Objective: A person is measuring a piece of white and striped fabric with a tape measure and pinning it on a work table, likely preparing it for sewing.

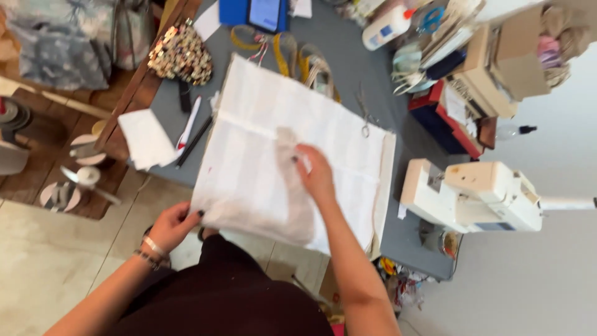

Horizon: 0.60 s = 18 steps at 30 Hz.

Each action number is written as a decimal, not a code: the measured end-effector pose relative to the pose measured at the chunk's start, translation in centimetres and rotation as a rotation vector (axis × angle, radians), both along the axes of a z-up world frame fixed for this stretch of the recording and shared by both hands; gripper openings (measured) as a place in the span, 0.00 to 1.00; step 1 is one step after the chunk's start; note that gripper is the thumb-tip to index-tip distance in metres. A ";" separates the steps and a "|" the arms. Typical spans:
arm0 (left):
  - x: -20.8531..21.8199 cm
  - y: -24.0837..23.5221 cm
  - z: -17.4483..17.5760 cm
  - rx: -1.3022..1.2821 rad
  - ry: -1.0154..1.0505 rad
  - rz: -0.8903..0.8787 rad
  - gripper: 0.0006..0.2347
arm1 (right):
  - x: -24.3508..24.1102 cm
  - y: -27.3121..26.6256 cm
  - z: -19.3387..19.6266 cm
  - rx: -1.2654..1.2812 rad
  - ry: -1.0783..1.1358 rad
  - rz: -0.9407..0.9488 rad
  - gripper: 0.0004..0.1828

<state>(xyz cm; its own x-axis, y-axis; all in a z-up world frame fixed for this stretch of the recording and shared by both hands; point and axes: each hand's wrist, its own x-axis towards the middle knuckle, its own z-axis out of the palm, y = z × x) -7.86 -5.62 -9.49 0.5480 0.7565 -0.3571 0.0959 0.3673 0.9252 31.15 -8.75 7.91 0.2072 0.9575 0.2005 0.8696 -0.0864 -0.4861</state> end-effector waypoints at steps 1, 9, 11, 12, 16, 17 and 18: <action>-0.2 -0.1 0.0 0.013 -0.006 0.004 0.08 | 3.2 2.0 0.4 0.013 -0.006 0.004 0.16; 0.3 -0.4 9.6 -0.111 0.366 0.067 0.21 | 24.1 8.5 -0.7 -0.470 -0.193 -0.110 0.30; 1.5 0.1 11.6 -0.191 0.344 0.132 0.19 | 25.1 9.5 0.0 -0.488 -0.174 -0.118 0.27; 1.6 -0.1 12.8 -0.284 0.328 0.199 0.18 | 25.2 10.0 0.1 -0.519 -0.150 -0.120 0.26; 2.3 0.6 11.7 -0.336 0.275 0.207 0.21 | 27.3 10.8 -1.8 -0.345 -0.162 0.179 0.19; 2.5 0.9 11.4 -0.398 0.234 0.171 0.23 | 27.0 10.9 -1.7 -0.376 -0.054 0.213 0.15; 2.5 1.1 11.1 -0.461 0.195 0.133 0.24 | 26.6 10.8 -1.6 -0.409 0.054 0.248 0.13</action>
<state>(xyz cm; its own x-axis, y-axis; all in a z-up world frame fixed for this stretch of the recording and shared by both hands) -5.33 -4.53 1.60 0.3477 0.5550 -0.7556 0.1746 0.7535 0.6338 57.77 2.06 6.33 -0.0372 0.9775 -0.2077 0.8626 -0.0735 -0.5005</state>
